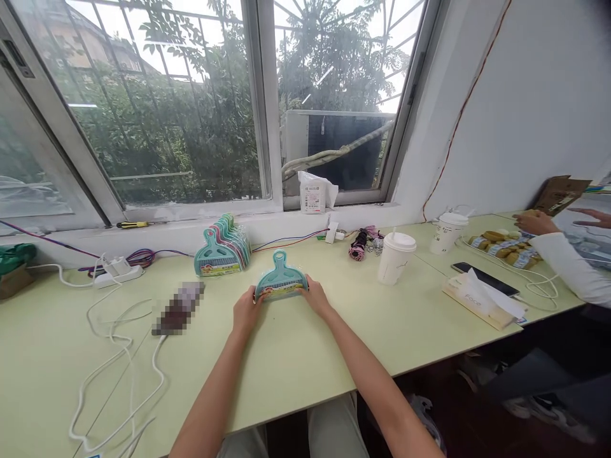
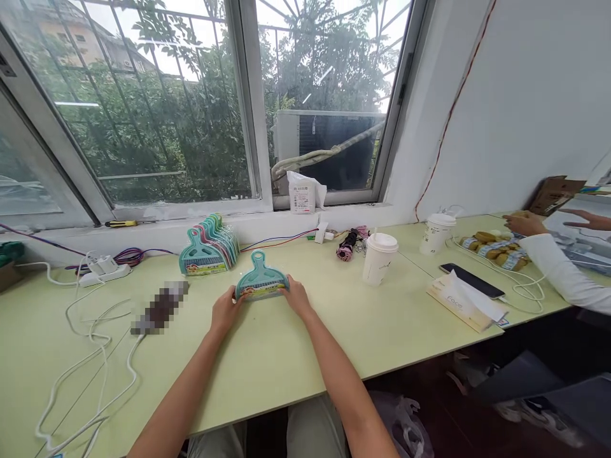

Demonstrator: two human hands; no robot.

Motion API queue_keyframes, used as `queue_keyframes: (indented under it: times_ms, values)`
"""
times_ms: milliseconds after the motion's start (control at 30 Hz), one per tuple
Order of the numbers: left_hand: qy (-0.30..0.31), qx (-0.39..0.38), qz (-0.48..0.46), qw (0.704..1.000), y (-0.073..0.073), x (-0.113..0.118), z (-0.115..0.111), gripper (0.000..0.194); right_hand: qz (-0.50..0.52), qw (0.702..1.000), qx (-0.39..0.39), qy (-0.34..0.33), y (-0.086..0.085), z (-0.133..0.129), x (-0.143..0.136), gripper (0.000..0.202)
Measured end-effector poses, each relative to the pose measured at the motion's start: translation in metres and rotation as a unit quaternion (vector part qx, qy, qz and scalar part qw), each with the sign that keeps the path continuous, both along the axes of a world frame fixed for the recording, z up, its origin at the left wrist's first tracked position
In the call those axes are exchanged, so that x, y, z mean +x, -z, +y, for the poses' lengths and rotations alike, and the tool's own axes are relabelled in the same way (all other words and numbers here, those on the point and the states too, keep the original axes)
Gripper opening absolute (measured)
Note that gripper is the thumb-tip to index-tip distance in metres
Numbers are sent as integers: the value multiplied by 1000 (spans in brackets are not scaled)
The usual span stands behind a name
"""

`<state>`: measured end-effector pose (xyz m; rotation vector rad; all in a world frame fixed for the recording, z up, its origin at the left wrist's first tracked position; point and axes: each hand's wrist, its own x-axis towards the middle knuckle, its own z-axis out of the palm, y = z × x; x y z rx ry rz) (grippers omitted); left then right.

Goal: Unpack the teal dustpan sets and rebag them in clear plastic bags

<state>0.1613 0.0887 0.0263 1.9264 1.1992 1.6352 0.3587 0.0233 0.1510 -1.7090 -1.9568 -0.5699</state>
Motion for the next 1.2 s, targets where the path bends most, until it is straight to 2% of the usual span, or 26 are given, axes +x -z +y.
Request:
queue_keyframes:
  times_ms: [167, 267, 367, 433, 500, 633, 767, 867, 967, 1067, 1200]
  values:
    - [-7, 0, 2, 1000, 1, 1, 1, 22, 4, 1000, -13, 4, -3, -7, -4, 21]
    - [-12, 2, 1, 1000, 1, -1, 1, 23, 34, 997, -43, -46, -7, -9, -3, 31]
    - [-7, -3, 7, 1000, -1, -5, 1, 26, 92, 985, -89, -115, -12, -9, 1, 50]
    - [-2, -9, 10, 1000, -2, -8, 1, 27, 127, 977, -112, -133, -14, -8, 4, 60]
    - [-2, -10, 12, 1000, -1, -8, 1, 26, 135, 976, -113, -128, -14, -6, 6, 54]
    - [-12, 2, 7, 1000, 2, -6, 2, 23, 114, 984, -70, -118, -10, -4, 8, 26]
    - [-19, 12, 6, 1000, 3, 0, 6, 23, 99, 990, -11, -104, -6, 0, 9, 18]
    - [-21, 17, 16, 1000, -5, 8, 16, 19, 96, 992, 31, -70, -8, 11, 11, 13]
    - [-27, 17, 20, 999, -20, 19, 33, 19, 98, 993, 58, -25, -15, 31, 15, 13]
    - [-36, 8, 5, 999, -37, 33, 58, 20, 82, 993, 84, 1, -24, 61, 21, 13]
    - [-46, 15, -33, 998, -58, 55, 104, 22, 82, 989, 123, 18, -39, 110, 32, 14]
